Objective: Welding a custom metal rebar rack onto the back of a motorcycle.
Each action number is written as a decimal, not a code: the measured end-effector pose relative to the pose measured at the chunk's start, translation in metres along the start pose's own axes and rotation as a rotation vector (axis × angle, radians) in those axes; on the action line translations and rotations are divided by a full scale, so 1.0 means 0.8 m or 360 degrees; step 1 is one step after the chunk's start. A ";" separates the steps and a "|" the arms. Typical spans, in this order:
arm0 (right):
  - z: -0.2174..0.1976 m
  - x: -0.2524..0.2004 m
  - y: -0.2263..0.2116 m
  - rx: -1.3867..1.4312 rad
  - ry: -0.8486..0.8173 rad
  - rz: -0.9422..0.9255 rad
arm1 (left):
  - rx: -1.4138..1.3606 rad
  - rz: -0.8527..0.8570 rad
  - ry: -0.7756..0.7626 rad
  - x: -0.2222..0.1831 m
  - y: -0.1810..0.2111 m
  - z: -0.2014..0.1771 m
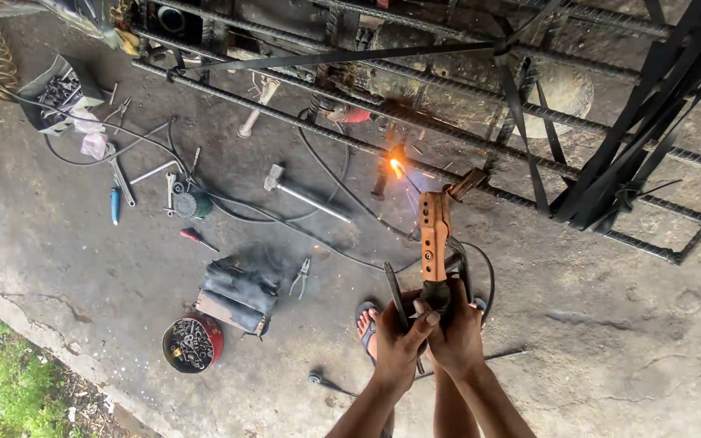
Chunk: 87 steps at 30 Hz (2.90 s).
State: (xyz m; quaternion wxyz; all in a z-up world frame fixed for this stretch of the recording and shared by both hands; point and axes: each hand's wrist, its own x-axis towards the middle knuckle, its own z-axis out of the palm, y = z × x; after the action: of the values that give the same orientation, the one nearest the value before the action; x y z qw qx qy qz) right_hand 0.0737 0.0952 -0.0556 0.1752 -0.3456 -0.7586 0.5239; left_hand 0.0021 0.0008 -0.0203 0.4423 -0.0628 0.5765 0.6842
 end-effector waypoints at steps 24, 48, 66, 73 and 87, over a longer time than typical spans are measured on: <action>0.010 -0.009 0.005 -0.0095 0.0055 -0.0027 | 0.0180 0.0151 -0.0071 0.000 0.012 -0.004; 0.014 -0.006 0.008 -0.0192 0.0041 -0.0074 | 0.0264 0.0039 -0.0032 0.002 0.026 -0.004; 0.025 -0.021 0.028 -0.0167 0.0065 -0.0068 | 0.0227 0.0182 -0.0096 0.003 0.003 -0.015; 0.017 -0.083 0.040 0.0128 0.0272 0.0214 | 0.0179 0.0145 -0.0343 -0.018 0.020 -0.013; 0.000 -0.238 0.086 0.1221 0.0611 0.1108 | 0.0409 -0.0281 0.0420 -0.056 -0.128 -0.162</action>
State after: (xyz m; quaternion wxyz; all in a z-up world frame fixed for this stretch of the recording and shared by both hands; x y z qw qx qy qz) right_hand 0.2302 -0.0253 -0.1005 0.2402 -0.5768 -0.3087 0.7172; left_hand 0.0436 -0.1382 -0.1105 0.4254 -0.1452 0.7043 0.5495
